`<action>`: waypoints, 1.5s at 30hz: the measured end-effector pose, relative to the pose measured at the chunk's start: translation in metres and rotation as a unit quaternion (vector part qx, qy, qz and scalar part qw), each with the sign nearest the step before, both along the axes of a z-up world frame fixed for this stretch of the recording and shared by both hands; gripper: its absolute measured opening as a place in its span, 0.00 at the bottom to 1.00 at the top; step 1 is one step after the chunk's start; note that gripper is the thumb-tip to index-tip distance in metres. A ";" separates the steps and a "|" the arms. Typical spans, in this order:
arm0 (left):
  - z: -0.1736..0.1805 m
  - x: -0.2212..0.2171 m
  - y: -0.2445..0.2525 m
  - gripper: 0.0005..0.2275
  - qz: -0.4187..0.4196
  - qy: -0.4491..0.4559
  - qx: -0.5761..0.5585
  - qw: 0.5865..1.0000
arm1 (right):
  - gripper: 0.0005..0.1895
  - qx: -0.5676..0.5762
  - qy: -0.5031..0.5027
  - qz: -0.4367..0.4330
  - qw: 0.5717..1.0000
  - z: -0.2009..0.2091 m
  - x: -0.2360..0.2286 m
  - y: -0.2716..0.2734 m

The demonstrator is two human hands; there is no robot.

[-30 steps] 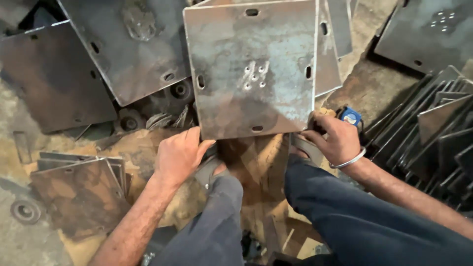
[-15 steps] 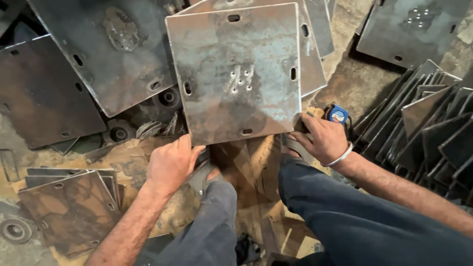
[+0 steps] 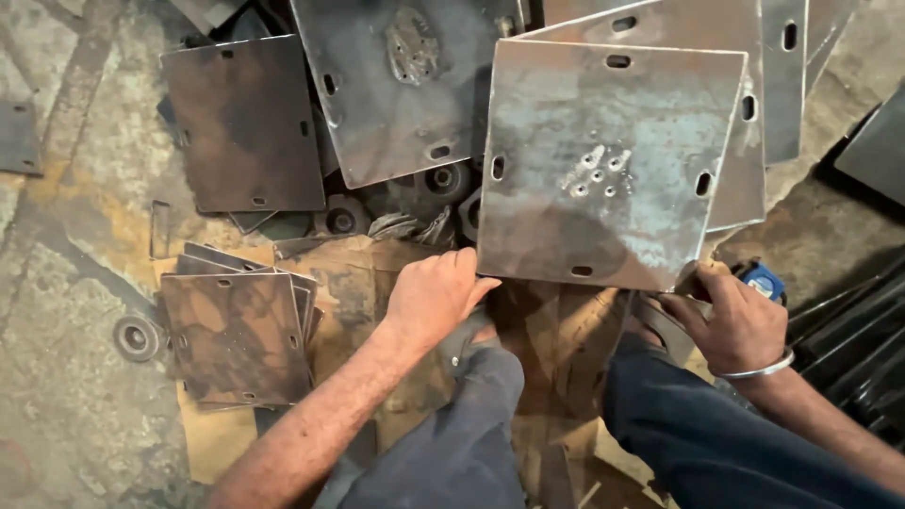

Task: The person repeatedly picks up square metal plates from a pile on the floor, aligns them, and places them into a growing stack. The hands handle the plates one at a time, turning them over as needed to maintain alignment.

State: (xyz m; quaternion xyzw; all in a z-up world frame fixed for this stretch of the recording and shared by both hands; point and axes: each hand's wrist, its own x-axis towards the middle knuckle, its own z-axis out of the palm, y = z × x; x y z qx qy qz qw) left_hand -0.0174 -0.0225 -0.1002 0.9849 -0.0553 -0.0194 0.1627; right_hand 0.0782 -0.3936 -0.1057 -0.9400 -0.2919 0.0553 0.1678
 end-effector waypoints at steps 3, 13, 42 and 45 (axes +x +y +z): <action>-0.007 -0.001 -0.001 0.18 -0.001 0.013 0.000 1.000 | 0.22 -0.011 -0.007 -0.005 1.000 -0.002 0.000 -0.001; -0.014 -0.004 -0.004 0.16 -0.039 0.032 0.033 0.998 | 0.22 -0.018 -0.043 0.024 0.999 -0.012 -0.002 -0.009; 0.015 0.092 -0.017 0.12 0.205 -0.034 -0.203 0.957 | 0.12 0.122 0.047 -0.196 0.972 0.007 0.094 0.021; 0.009 0.095 -0.020 0.08 0.227 -0.073 -0.172 0.956 | 0.10 0.119 0.076 -0.225 0.964 0.006 0.100 0.031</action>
